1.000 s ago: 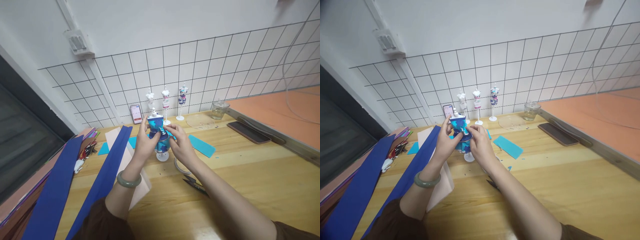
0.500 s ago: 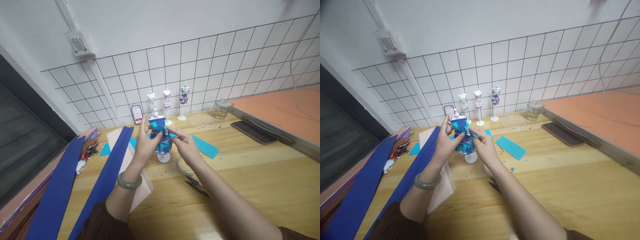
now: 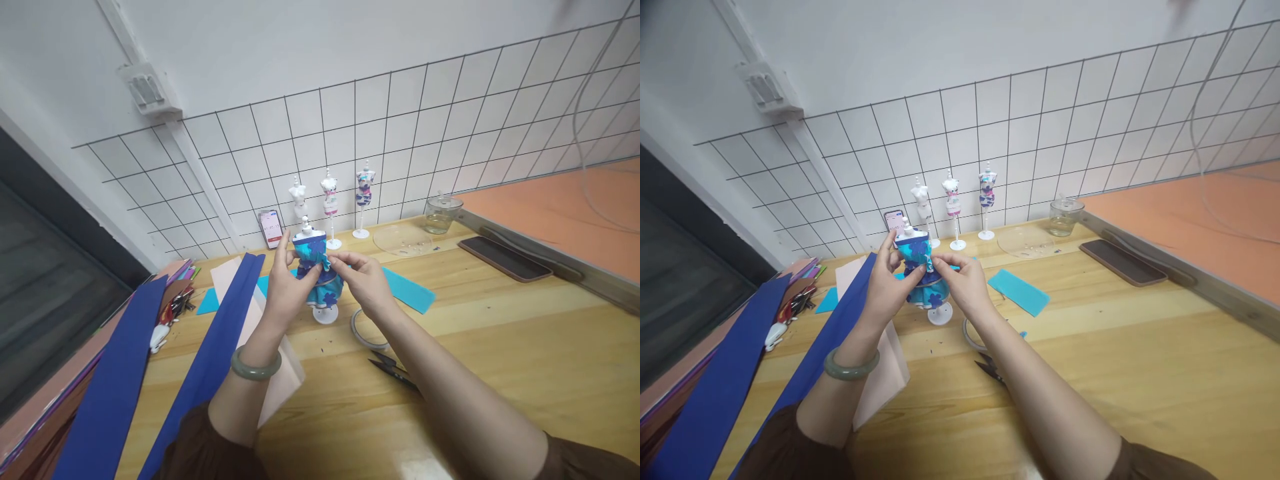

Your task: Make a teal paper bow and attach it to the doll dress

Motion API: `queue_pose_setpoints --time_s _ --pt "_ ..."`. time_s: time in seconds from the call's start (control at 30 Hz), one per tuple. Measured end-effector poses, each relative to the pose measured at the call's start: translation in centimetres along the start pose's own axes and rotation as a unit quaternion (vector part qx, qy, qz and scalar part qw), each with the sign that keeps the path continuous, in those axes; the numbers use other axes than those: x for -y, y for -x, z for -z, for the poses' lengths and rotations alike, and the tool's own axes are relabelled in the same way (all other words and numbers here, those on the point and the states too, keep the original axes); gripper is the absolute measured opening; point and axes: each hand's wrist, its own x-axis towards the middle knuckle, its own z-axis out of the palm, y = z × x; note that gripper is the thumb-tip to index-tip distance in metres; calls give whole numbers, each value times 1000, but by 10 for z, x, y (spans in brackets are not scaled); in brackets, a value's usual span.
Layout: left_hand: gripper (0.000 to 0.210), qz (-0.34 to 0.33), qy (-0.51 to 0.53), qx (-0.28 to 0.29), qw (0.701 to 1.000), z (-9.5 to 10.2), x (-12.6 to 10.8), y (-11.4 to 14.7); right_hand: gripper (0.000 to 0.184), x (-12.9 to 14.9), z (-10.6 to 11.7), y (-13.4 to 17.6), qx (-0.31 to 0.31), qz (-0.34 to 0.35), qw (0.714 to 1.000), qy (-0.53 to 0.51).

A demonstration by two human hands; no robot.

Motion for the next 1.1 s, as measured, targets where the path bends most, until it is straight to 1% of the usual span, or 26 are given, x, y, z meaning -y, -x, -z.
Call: queue_pose_setpoints --time_s 0.1,0.17,0.3,0.43,0.57,0.63,0.73,0.87,1.0,1.1 --pt "77 5 -5 5 1000 1 1 0 26 1 1 -5 4 -22 1000 11" --pt "77 5 -10 4 1000 1 2 0 25 1 2 -8 2 -22 1000 6" --pt "77 0 1 -1 1000 1 3 0 22 2 3 -10 -3 1 1000 27" --pt "77 -2 13 8 1000 1 3 1 20 6 2 -9 29 25 996 78" --pt "77 -5 15 3 1000 1 3 0 18 11 3 -8 46 46 992 106" --pt "77 -6 13 1 1000 1 3 0 18 12 3 -8 55 42 993 91" --pt "77 -4 7 5 1000 1 2 0 20 11 5 -9 72 16 996 52" --pt "78 -1 17 12 1000 2 1 1 25 4 8 -12 70 -20 997 15" --pt "77 -3 8 20 1000 3 1 2 23 0 7 -14 41 -12 999 1" --pt "77 1 7 18 1000 3 2 2 22 2 6 -14 34 -1 999 35"
